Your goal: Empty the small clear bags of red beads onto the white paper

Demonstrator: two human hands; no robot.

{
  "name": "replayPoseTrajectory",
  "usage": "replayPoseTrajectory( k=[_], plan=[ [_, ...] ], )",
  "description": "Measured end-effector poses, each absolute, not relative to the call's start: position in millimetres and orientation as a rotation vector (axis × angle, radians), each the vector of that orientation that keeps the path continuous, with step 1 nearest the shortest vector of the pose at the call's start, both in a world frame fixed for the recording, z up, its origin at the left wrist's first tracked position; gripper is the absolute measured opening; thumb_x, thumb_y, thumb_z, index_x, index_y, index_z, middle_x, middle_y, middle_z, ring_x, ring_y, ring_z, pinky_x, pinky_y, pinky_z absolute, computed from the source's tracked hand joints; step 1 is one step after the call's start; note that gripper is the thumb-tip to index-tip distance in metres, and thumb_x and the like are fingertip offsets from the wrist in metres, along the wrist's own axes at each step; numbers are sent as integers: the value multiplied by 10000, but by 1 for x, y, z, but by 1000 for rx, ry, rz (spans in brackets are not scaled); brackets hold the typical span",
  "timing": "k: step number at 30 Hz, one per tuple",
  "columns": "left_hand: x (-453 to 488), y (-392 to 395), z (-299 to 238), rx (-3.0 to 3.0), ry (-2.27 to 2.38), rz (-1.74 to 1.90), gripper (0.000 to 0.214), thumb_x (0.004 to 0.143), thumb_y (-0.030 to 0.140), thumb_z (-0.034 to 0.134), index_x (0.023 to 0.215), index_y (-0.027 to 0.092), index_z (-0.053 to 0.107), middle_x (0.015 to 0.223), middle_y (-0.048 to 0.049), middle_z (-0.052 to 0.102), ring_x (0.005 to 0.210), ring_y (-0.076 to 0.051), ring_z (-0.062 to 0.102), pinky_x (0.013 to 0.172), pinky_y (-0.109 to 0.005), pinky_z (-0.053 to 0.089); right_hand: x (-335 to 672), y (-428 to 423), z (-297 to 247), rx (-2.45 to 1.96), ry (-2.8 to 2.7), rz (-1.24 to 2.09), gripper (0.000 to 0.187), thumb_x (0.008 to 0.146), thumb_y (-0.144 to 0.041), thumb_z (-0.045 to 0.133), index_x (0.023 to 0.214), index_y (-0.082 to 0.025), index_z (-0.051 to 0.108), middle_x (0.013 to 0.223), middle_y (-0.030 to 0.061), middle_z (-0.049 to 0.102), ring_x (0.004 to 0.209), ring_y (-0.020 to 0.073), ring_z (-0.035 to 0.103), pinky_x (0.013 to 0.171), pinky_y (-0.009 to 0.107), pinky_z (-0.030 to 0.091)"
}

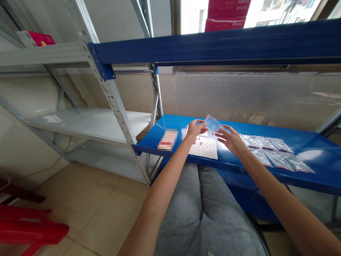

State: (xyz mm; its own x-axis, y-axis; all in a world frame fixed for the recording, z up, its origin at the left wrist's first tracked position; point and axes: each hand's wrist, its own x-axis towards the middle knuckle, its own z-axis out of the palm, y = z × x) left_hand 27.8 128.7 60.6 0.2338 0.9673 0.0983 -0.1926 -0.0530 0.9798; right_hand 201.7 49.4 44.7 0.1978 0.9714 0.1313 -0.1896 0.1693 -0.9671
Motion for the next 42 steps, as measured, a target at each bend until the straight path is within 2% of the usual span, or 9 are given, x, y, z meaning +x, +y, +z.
replayPoseTrajectory(
  k=[3,6,11,16,19,24,28,34,42],
  plan=[
    [25,112,60,1173,820,1175,116,878,155,691,939,151,593,811,-54,713,685,-155,740,724,-281,592,183,39,37,-979,-997,1138,506,685,-491,893,1082,-268,672,959,36,775,866,190,741,755,292,595],
    [19,99,59,1204,855,1131,100,915,191,653,943,161,561,833,-66,728,669,-156,740,669,-258,575,175,39,32,-976,-1019,1045,458,617,-482,938,920,-216,722,826,27,755,760,158,723,786,281,608],
    [2,95,55,1354,985,1007,154,925,304,653,964,202,545,804,-34,729,597,-123,706,523,-169,436,182,44,41,-1065,-1140,958,488,584,-529,947,866,-188,742,777,37,745,710,173,727,780,323,636],
    [-9,107,46,1414,988,994,163,857,262,720,885,192,575,589,48,572,444,-63,526,451,-159,342,185,49,54,-1151,-1214,899,482,597,-543,940,826,-169,739,758,57,743,679,190,732,735,356,662],
    [-13,111,43,1365,947,983,177,825,239,754,839,174,590,564,61,524,443,-54,493,464,-169,376,187,57,58,-1178,-1225,909,404,639,-478,941,776,-164,726,743,66,739,686,195,736,742,364,671],
    [-16,107,42,1211,836,1117,279,750,245,833,799,158,573,734,-3,644,616,-107,672,532,-184,438,194,76,64,-1245,-1340,945,352,679,-411,935,778,-162,708,717,80,740,654,208,744,738,390,677],
    [-20,107,41,1145,800,1258,358,680,223,881,813,165,554,803,-20,696,650,-118,697,530,-176,418,198,87,71,-1323,-1429,807,349,683,-411,928,751,-167,688,681,69,737,612,212,742,677,367,669],
    [-32,116,36,1231,849,1154,325,712,174,840,969,157,642,879,-35,713,585,-66,605,532,-180,428,202,94,93,-1459,-1651,588,277,740,-390,879,746,-159,727,689,82,751,606,227,750,624,321,632],
    [-38,129,27,1797,1157,1179,265,829,207,756,1089,155,750,964,-83,760,774,-166,687,694,-255,526,188,97,102,-1525,-1958,397,151,822,-294,773,741,-172,739,648,38,750,595,202,744,585,245,538]
  ],
)
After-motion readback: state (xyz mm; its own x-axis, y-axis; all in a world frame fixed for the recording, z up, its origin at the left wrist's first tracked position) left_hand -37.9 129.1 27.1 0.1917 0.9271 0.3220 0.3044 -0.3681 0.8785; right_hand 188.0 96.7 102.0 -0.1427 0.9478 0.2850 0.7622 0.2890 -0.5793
